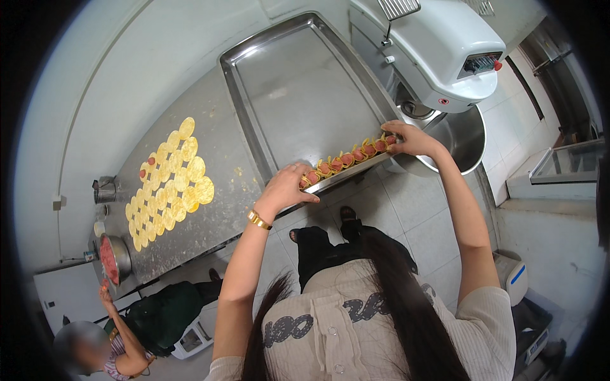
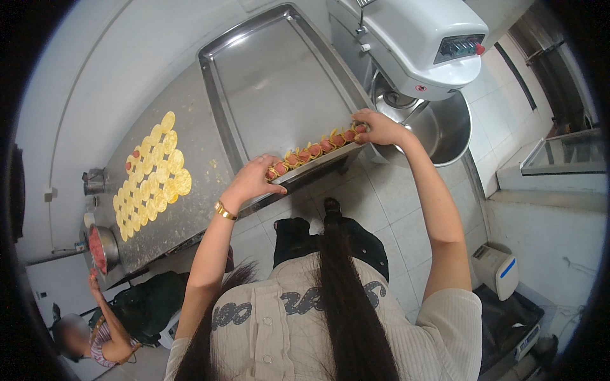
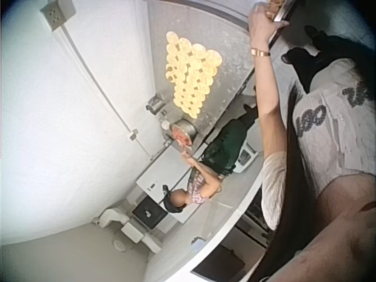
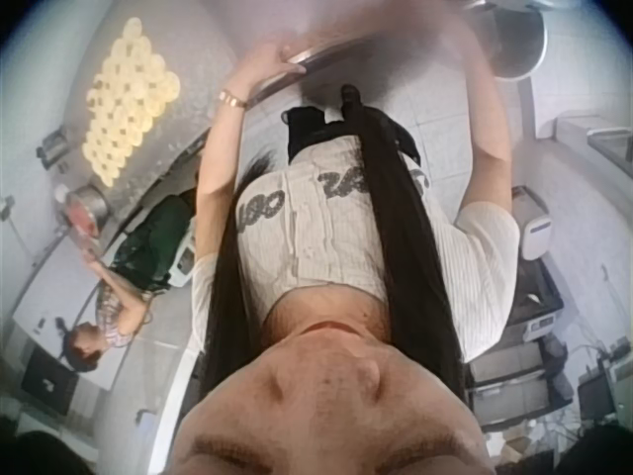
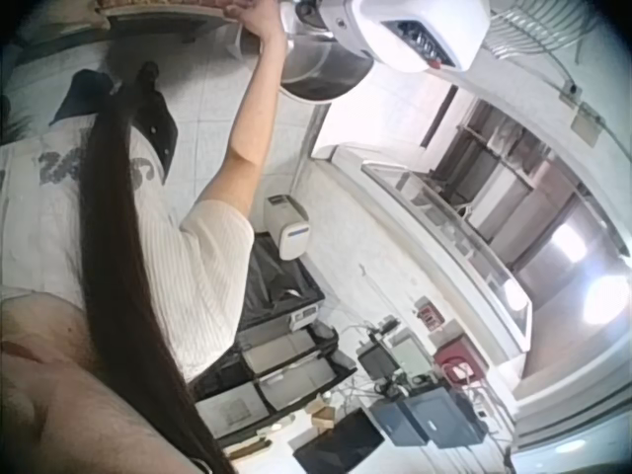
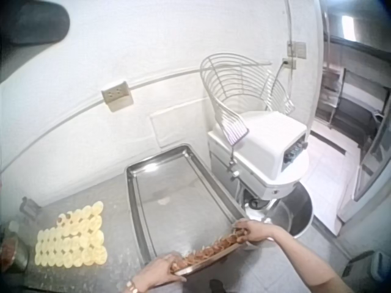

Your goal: The person places a small red filling onto round yellow dough discs, folds each disc in half to enclose the filling, and places the finished pastries onto a metal tray. A coworker is visible in the background also preparing pastries.

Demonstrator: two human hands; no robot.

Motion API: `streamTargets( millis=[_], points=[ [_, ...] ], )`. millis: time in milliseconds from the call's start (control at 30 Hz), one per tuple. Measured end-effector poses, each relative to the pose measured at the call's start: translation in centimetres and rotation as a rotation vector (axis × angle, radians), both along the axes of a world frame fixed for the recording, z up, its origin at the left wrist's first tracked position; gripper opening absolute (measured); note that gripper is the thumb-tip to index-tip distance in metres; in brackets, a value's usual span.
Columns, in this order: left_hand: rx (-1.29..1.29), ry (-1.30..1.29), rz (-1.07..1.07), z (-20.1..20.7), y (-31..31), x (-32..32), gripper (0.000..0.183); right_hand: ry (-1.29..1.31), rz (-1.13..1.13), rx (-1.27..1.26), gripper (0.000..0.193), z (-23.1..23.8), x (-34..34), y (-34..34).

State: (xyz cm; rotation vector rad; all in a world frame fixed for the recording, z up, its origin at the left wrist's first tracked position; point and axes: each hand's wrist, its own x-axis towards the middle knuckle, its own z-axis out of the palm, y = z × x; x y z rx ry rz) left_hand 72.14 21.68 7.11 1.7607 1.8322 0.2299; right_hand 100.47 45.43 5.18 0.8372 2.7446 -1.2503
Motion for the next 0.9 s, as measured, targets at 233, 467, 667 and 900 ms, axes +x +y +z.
streamTargets(
  millis=[233,467,667,900],
  points=[
    [0.158,-0.014,0.005,-0.4,0.4,0.6,0.078,-0.009,-0.004,0.035,0.065,0.0,-0.1,-0.3],
    [0.011,-0.064,-0.033,-0.4,1.9,1.1,0.077,0.016,0.006,0.030,0.065,-0.2,0.1,-0.2],
    [-0.041,-0.046,0.002,-0.1,1.7,1.3,0.074,0.041,0.002,0.044,0.063,-0.3,0.4,-0.4],
    [0.108,-0.119,-0.069,-0.7,3.3,2.1,0.086,-0.028,-0.019,-0.034,0.065,0.3,0.2,-0.4]
  ],
)
